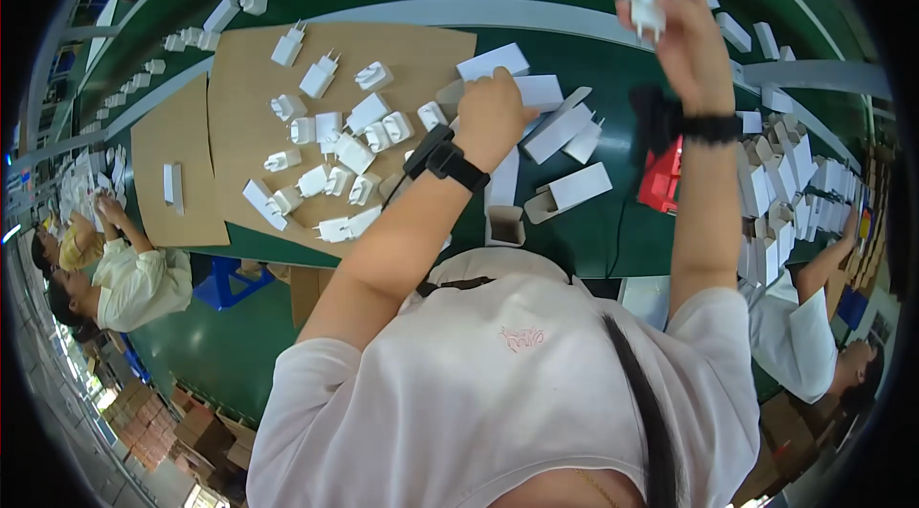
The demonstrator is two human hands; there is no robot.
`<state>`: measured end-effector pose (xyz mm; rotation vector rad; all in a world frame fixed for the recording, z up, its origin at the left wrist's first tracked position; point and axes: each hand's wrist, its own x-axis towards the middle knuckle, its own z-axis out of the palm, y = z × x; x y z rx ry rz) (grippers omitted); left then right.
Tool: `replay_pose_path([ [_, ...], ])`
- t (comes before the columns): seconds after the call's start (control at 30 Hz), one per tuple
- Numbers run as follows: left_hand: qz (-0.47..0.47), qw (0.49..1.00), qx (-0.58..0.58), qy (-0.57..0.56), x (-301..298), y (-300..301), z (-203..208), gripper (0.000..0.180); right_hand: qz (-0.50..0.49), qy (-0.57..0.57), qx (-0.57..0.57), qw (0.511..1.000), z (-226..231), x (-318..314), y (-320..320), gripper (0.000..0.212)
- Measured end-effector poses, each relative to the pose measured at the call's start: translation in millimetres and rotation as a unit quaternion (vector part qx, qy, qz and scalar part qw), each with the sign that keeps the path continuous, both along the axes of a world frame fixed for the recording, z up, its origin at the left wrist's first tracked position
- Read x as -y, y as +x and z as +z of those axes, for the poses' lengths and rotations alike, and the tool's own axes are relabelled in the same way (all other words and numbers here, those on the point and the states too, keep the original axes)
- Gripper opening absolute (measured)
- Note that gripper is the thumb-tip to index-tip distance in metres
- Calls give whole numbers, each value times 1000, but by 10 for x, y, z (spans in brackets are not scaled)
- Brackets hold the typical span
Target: The person packs power adapters into small boxes, folds the flaps closed, and places them on a conveyor belt. After clearing the workspace, the person retrieves more boxes from a large container and resumes packing the adapters.
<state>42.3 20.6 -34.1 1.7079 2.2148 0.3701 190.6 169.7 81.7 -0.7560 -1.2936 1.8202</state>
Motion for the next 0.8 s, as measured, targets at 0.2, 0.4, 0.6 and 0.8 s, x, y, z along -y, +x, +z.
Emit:
replay_pose_path([
  [0.2, 80, 978, 158, 111, -11, 51, -559, 36, -46, -65, -12, 997, -472, 819, 611, 45],
  [0.4, -97, 977, 105, 156, 271, 140, 935, 39, 123, -56, -138, 981, -517, 948, 670, 48],
  [0.6, -27, 869, 188, 457, 254, 556, 977, 56, 111, -98, -279, 949, -512, 1183, 451, 45],
  [0.8, 209, 769, 577, 182, 481, 450, 621, 33, 94, -102, -190, 972, -600, 1333, 338, 45],
])
